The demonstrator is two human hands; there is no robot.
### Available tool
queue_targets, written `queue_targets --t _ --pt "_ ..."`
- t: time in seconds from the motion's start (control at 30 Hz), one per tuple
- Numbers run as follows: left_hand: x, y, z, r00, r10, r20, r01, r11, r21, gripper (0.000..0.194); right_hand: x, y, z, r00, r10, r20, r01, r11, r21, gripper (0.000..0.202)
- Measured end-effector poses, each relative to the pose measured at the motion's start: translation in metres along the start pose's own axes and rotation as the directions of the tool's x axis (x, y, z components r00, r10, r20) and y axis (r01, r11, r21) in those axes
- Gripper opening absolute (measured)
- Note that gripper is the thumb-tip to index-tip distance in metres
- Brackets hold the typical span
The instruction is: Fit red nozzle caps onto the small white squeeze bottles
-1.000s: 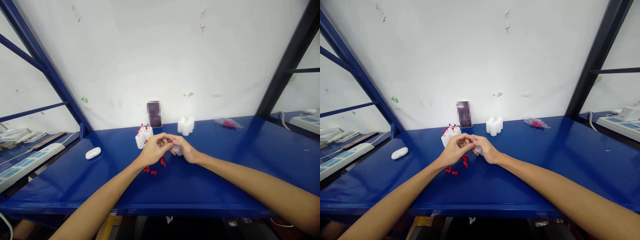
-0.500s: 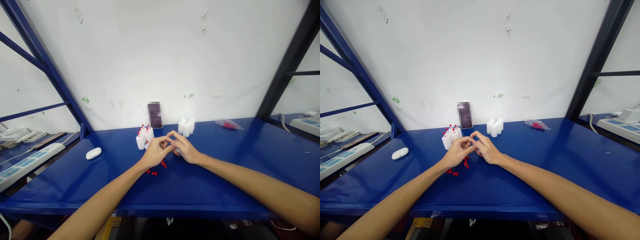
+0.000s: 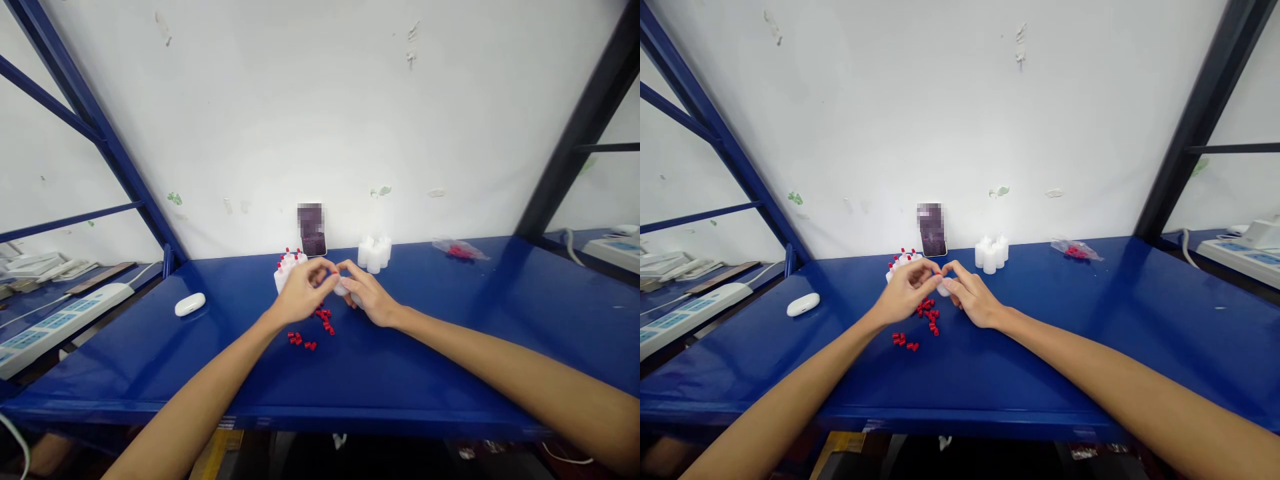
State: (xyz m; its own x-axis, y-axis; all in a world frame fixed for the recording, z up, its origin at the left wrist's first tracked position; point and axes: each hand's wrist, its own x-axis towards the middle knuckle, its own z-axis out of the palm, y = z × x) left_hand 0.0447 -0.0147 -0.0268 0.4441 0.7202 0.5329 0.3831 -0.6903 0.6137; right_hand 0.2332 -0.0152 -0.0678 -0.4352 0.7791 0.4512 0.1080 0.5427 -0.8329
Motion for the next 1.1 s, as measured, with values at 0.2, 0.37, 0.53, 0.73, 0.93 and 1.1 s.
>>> queue_targets --t 0.2,0.37,0.53,0.73,0.93,1.1 --pt "0.005 -0.020 -0.062 0.975 0.215 0.055 -0.202 0.758 0.620 0.017 0.005 0.000 -0.003 0.996 0.053 -0.072 -0.062 0.989 -0.137 0.037" --pt "0.004 -0.034 -0.071 0.976 0.140 0.169 -0.219 0.627 0.747 0.023 0.003 -0.002 -0.001 0.992 0.036 -0.123 -0.072 0.951 -0.300 0.033" --pt "0.004 -0.035 -0.071 0.983 0.124 0.136 -0.184 0.627 0.757 0.021 -0.001 -0.002 -0.003 0.991 -0.027 -0.131 -0.022 0.934 -0.356 0.025" --pt "0.004 -0.035 -0.072 0.986 0.125 0.108 -0.162 0.620 0.768 0.019 -0.001 -0.003 -0.008 0.999 -0.013 -0.051 0.003 0.980 -0.199 0.026" --pt "0.002 -0.038 -0.071 0.989 0.095 0.113 -0.147 0.604 0.783 0.022 -0.001 -0.002 -0.011 0.985 0.005 0.170 -0.016 0.998 0.067 0.029" --pt "0.002 -0.023 -0.057 0.970 0.141 0.196 -0.241 0.643 0.727 0.023 -0.003 0.004 -0.012 0.993 -0.084 -0.086 0.093 0.989 0.112 0.018"
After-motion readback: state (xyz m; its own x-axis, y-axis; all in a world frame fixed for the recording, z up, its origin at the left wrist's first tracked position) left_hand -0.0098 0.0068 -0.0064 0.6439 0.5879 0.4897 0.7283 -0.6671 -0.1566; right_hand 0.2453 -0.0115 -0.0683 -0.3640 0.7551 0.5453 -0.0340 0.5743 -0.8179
